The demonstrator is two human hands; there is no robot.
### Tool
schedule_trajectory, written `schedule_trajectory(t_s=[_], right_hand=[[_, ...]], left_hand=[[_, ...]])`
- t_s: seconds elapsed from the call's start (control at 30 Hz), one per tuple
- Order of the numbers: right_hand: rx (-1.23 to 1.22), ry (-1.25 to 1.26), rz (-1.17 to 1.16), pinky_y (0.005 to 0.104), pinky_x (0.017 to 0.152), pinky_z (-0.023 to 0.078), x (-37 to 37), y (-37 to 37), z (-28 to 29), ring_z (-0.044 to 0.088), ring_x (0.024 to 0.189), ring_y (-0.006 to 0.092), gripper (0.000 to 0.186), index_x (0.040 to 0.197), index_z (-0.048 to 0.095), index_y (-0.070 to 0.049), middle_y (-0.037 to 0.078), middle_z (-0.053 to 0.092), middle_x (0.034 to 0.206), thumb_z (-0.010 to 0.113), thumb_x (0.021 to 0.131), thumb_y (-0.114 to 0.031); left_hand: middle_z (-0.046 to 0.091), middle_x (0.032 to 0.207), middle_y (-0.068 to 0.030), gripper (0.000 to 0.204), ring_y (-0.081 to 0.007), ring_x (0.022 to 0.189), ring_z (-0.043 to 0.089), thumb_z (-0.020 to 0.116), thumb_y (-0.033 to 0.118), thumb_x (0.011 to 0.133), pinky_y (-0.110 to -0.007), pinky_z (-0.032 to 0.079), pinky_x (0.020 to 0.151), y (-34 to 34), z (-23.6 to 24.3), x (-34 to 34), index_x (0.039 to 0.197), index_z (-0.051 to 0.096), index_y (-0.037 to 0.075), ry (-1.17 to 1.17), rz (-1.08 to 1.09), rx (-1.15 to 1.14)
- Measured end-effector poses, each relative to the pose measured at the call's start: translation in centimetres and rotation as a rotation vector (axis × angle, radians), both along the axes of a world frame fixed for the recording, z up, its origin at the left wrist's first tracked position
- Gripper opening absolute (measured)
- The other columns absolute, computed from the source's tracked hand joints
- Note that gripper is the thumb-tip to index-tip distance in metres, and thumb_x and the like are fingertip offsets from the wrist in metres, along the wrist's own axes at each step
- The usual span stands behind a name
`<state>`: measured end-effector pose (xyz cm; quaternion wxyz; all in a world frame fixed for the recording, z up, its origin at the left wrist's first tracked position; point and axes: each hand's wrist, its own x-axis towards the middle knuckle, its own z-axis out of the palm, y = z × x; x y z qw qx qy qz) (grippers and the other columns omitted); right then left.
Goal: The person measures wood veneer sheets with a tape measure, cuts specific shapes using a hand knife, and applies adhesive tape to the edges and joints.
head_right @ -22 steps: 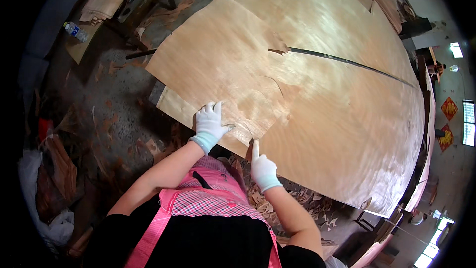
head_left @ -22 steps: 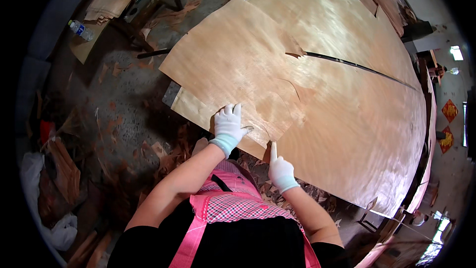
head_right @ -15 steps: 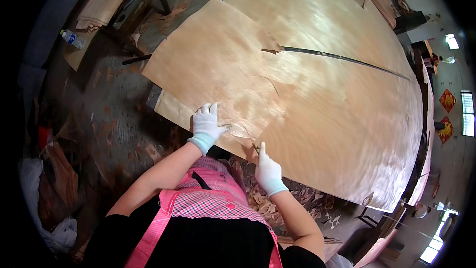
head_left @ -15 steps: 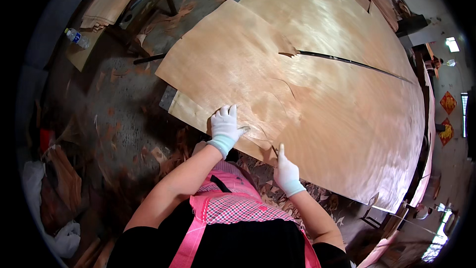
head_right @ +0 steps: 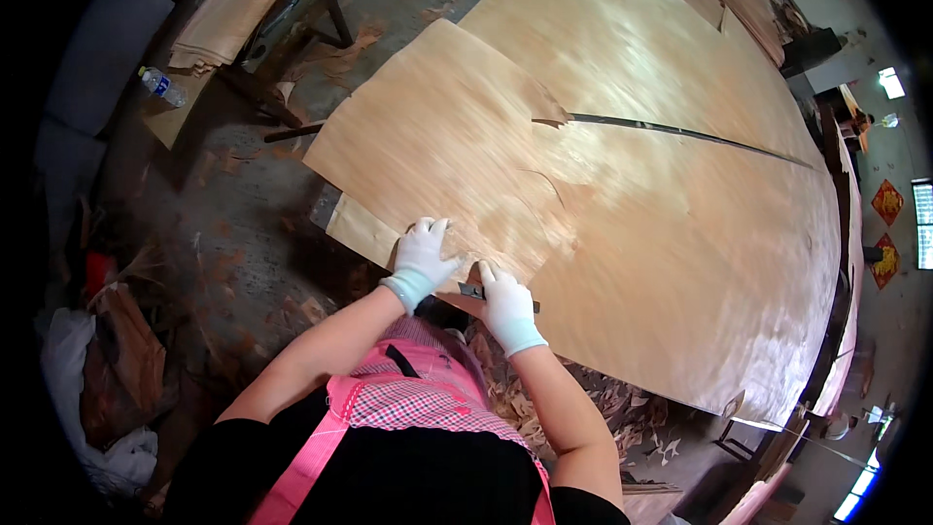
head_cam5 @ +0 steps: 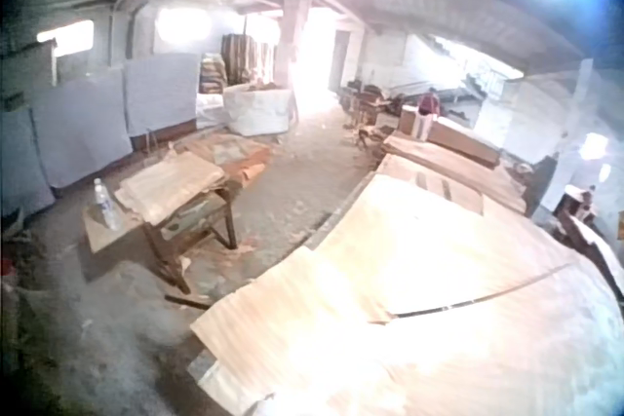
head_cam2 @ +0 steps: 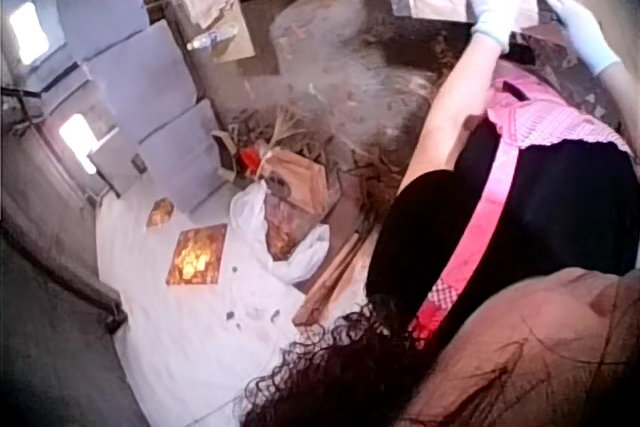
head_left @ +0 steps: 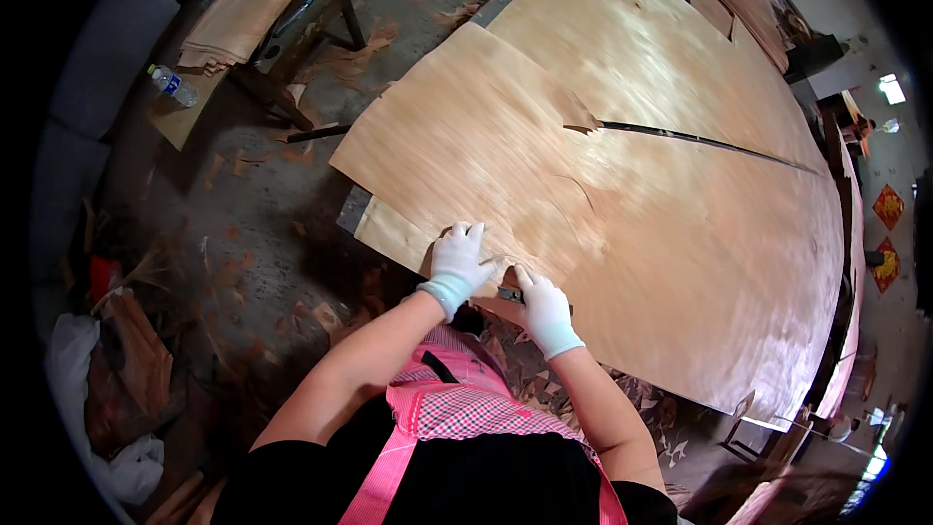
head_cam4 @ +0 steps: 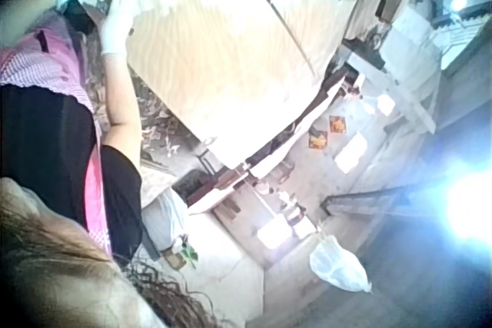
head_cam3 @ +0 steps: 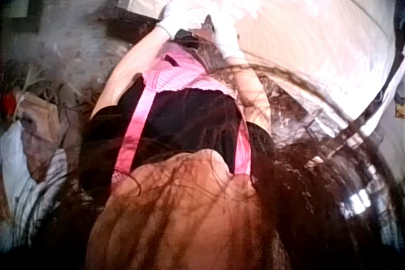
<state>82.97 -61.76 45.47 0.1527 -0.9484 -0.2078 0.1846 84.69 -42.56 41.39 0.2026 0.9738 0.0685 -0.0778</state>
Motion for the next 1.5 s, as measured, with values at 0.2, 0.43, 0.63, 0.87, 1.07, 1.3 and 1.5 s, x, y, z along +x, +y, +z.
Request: schedule_trajectory(t_s=[0.2,0.43,0.63,0.87,1.07,1.3,1.5], right_hand=[[0.089,-0.002,-0.030,0.0452,0.086,0.051,-0.1,-1.5,0.5,0.061,0.106,0.0368,0.051,0.131,0.054,-0.008,0.016,0.063,0.119,0.066,0.083,-0.022],[0.149,0.132,-0.109,0.0463,0.086,0.050,0.4,-0.9,1.3,0.062,0.103,0.0391,0.052,0.133,0.055,-0.013,0.017,0.065,0.114,0.066,0.082,-0.017],[0.108,0.199,-0.180,0.0451,0.088,0.051,0.1,-1.3,1.4,0.062,0.105,0.0385,0.055,0.136,0.054,-0.013,0.018,0.066,0.115,0.065,0.082,-0.015],[0.233,0.169,-0.232,0.0454,0.084,0.051,-0.3,-1.1,1.9,0.063,0.102,0.0380,0.040,0.121,0.059,-0.009,0.018,0.067,0.109,0.068,0.084,-0.021],[0.137,0.182,-0.219,0.0432,0.090,0.049,-0.6,-0.4,2.4,0.061,0.107,0.0371,0.053,0.134,0.054,-0.009,0.018,0.064,0.118,0.062,0.081,-0.007],[0.137,0.187,-0.267,0.0437,0.092,0.049,-1.4,-0.9,2.1,0.059,0.111,0.0355,0.054,0.132,0.054,-0.008,0.015,0.064,0.121,0.059,0.078,-0.001],[0.144,0.167,-0.285,0.0423,0.092,0.049,-1.4,-0.4,2.0,0.059,0.112,0.0359,0.056,0.134,0.053,-0.008,0.014,0.063,0.124,0.058,0.078,0.001]], left_hand=[[0.052,0.138,-0.0176,0.077,-0.0339,0.123,0.052,0.080,0.042,0.072,-0.047,0.042,0.103,8.9,2.6,1.8,0.137,0.052,0.012,-0.438,-0.264,0.071],[0.066,0.114,-0.0133,0.027,-0.0339,0.110,0.060,0.075,0.019,0.072,-0.045,0.046,0.099,12.7,-0.6,3.5,0.097,0.067,0.011,-0.555,-0.619,-0.078],[0.066,0.110,-0.0135,0.024,-0.0337,0.103,0.061,0.071,0.017,0.077,-0.045,0.047,0.092,11.0,5.2,7.7,0.099,0.066,0.006,-0.399,-0.478,-0.251],[0.037,0.149,-0.0237,0.099,-0.0405,0.137,0.035,0.082,0.052,0.062,-0.047,0.026,0.116,12.5,5.8,7.8,0.144,0.043,0.011,-0.133,-0.684,-0.101],[0.055,0.134,-0.0180,0.045,-0.0352,0.126,0.051,0.071,0.020,0.076,-0.047,0.038,0.108,14.9,0.3,5.2,0.120,0.064,0.013,-0.365,-0.812,-0.007],[0.055,0.133,-0.0157,0.043,-0.0312,0.126,0.050,0.061,0.012,0.079,-0.044,0.039,0.106,11.8,4.7,4.8,0.123,0.060,0.009,-0.294,-0.642,0.144],[0.060,0.117,-0.0122,0.043,-0.0276,0.113,0.056,0.058,0.015,0.082,-0.040,0.044,0.094,12.8,1.5,4.8,0.124,0.060,0.012,-0.269,-0.612,0.297]])
